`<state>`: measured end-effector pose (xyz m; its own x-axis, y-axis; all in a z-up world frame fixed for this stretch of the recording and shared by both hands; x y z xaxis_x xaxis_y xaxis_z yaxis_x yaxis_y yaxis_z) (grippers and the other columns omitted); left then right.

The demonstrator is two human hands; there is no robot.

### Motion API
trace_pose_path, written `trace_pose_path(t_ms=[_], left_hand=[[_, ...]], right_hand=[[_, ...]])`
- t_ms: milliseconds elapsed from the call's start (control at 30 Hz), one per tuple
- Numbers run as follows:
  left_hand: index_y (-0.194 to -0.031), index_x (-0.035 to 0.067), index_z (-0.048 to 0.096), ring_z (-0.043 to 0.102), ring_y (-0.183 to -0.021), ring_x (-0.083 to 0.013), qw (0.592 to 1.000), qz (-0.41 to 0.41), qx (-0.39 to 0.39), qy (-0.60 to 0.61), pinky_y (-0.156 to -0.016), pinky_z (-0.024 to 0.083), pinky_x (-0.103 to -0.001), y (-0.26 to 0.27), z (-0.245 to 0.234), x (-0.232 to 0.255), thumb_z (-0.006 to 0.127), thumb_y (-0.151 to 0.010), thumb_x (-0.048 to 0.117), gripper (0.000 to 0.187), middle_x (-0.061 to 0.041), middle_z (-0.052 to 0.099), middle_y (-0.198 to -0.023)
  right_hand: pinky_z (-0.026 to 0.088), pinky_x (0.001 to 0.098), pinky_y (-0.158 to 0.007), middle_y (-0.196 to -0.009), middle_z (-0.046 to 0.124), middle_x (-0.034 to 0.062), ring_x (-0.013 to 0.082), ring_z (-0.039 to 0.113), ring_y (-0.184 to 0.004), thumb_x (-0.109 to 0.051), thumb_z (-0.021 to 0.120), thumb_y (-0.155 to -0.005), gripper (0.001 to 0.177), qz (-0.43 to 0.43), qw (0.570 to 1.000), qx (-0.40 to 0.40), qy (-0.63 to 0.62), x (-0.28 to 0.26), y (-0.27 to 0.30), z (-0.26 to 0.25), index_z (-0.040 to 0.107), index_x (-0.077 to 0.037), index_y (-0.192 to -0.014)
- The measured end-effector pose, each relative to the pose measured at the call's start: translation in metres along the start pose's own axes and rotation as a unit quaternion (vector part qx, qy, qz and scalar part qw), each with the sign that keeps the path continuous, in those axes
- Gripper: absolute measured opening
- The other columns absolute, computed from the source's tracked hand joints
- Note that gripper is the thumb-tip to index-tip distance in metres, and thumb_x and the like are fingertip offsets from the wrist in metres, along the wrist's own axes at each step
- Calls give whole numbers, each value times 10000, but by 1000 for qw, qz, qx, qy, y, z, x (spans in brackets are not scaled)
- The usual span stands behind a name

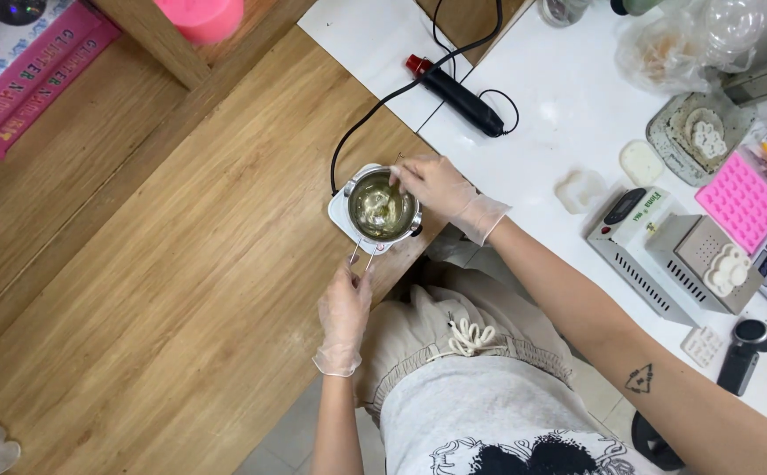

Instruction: Melting and stirring wax in a small pot using a heat gun and a stirrer on a workbench.

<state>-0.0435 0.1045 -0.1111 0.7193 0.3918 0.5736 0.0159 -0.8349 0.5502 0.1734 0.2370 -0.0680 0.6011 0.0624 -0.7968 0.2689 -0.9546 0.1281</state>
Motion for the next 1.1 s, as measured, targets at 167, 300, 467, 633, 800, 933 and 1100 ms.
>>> trace_pose_path(t_ms=[167, 300, 467, 633, 800, 933, 1100], left_hand=[[-1281, 237, 624, 731, -920, -336, 1000, 9, 1, -3, -817, 556, -494, -2, 3, 1, 623, -951, 404, 369, -79, 739, -842], [-1272, 213, 631, 733, -907, -343, 1000, 19, 3, -6, -802, 558, -495, 0, 0, 3, 626, -956, 381, 357, -95, 733, -820], [-1269, 224, 631, 733, -902, -339, 1000, 20, 1, -7, -795, 554, -498, -4, 1, -2, 625, -955, 401, 360, -86, 724, -811], [-1273, 238, 623, 736, -885, -329, 1000, 17, -3, -14, -792, 553, -484, -6, 5, -6, 627, -952, 400, 359, -71, 707, -784], [-1277, 212, 622, 736, -895, -343, 1000, 17, -1, -9, -801, 550, -493, -5, 3, -3, 623, -960, 389, 363, -85, 715, -791], [-1279, 196, 623, 730, -888, -351, 1000, 18, 2, -2, -796, 545, -499, -3, 2, -2, 624, -961, 385, 370, -96, 706, -788], [-1308, 210, 614, 733, -896, -324, 1000, 10, 3, -3, -810, 547, -473, 2, -4, 5, 626, -961, 389, 390, -76, 708, -799]], right_hand=[[553, 400, -884, -838, 762, 123, 252, 732, -851, -222, 495, -1093, 323, 33, 997, 28, -61, -32, 12, -14, 739, -41, -983], [500, 371, -864, -735, 707, 66, 223, 648, -807, -277, 521, -1092, 358, 35, 997, 74, -11, -14, 2, -14, 749, -108, -874], [474, 358, -847, -704, 685, 55, 223, 604, -814, -299, 538, -1077, 374, 32, 997, 67, 2, 1, 3, -7, 743, -126, -816], [456, 387, -911, -750, 678, 52, 208, 580, -839, -270, 519, -1079, 349, 69, 996, 4, -56, -4, 8, 0, 742, -141, -843], [432, 379, -882, -672, 636, 44, 226, 521, -779, -227, 522, -1093, 313, 11, 998, 55, -28, -9, 8, -5, 749, -102, -919], [414, 368, -805, -636, 635, -5, 190, 530, -736, -272, 582, -1070, 322, -4, 993, 98, 64, 21, 4, -3, 736, -161, -811], [417, 381, -923, -696, 643, -9, 182, 561, -817, -248, 547, -1076, 255, 37, 996, 48, 62, 1, 10, -7, 751, -185, -937]])
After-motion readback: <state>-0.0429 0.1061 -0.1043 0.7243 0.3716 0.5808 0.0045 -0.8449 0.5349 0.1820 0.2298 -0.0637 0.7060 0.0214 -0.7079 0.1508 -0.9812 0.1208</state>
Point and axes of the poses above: each hand's wrist, its own y-axis away from the middle knuckle, its own z-axis out of the palm, x = y × z, the point moved 7 cm from there along -y, towards the middle knuckle
